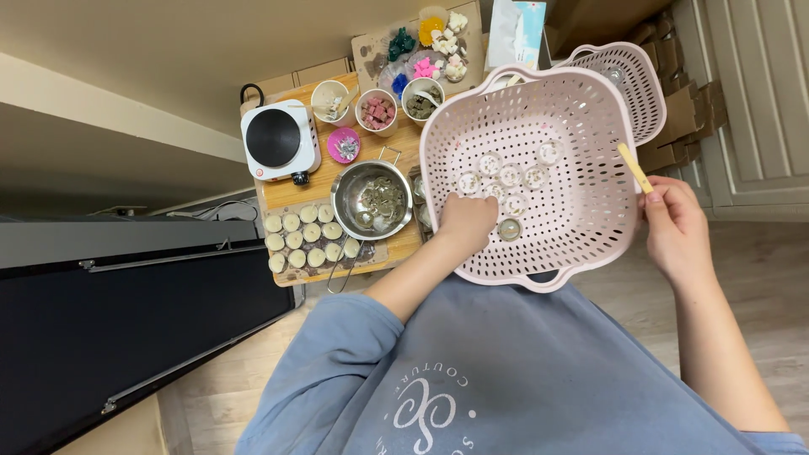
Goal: The recorder is preparing candle wicks by removing them from clear plastic molds or bases and cleaning the bases for reuse.
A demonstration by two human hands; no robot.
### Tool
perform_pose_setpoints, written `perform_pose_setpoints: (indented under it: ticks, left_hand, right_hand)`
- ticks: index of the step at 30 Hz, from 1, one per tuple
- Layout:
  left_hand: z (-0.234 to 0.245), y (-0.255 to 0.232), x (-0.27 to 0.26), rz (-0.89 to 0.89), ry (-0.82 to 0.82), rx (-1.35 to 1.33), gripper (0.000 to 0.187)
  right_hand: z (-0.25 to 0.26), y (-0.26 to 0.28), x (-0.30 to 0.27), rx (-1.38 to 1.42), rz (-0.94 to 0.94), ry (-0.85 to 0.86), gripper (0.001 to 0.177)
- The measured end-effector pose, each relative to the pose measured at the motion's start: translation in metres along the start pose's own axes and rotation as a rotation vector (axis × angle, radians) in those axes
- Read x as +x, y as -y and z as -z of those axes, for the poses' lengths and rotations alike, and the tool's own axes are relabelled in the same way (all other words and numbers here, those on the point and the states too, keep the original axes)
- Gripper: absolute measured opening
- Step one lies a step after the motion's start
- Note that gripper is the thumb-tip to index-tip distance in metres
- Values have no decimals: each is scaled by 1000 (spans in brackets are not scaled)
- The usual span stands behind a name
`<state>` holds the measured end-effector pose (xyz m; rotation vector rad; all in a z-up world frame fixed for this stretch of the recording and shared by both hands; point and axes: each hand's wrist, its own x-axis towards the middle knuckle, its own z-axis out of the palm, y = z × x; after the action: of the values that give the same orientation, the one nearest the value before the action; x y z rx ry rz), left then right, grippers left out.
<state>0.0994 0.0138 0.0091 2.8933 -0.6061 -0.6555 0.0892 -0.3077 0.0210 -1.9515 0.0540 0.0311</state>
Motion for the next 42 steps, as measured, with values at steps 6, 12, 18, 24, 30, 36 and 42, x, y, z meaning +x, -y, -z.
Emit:
perform_pose_setpoints:
  ticks: [6,12,18,24,30,36,42]
  left_hand:
    - [46,13,-30,-33,-141,-327,44]
    - [61,27,-57,-161,-310,-999,48]
    - [63,25,-80,-156,-508,-1229,49]
    - [50,49,-104,-135,-586,-1492,53]
    - [39,86,-133,-133,-649,-1505,55]
    - [37,125,-150,-118,-620,-1545,55]
    - [61,151,-164,-136,-585,-1359,45]
  right_hand:
    - [-2,18,0,-29,35,51,22]
    - [-18,38,-1,52,206,43,23]
    - [-107,116,-16,704,-76,474,23]
    - [-156,113,-12,764,-210,561,24]
    - [-187,171,-5,596,-54,609,21]
    - [-202,202,-15,87,-89,598,23]
    - [-222,239,-30,-309,89,519,24]
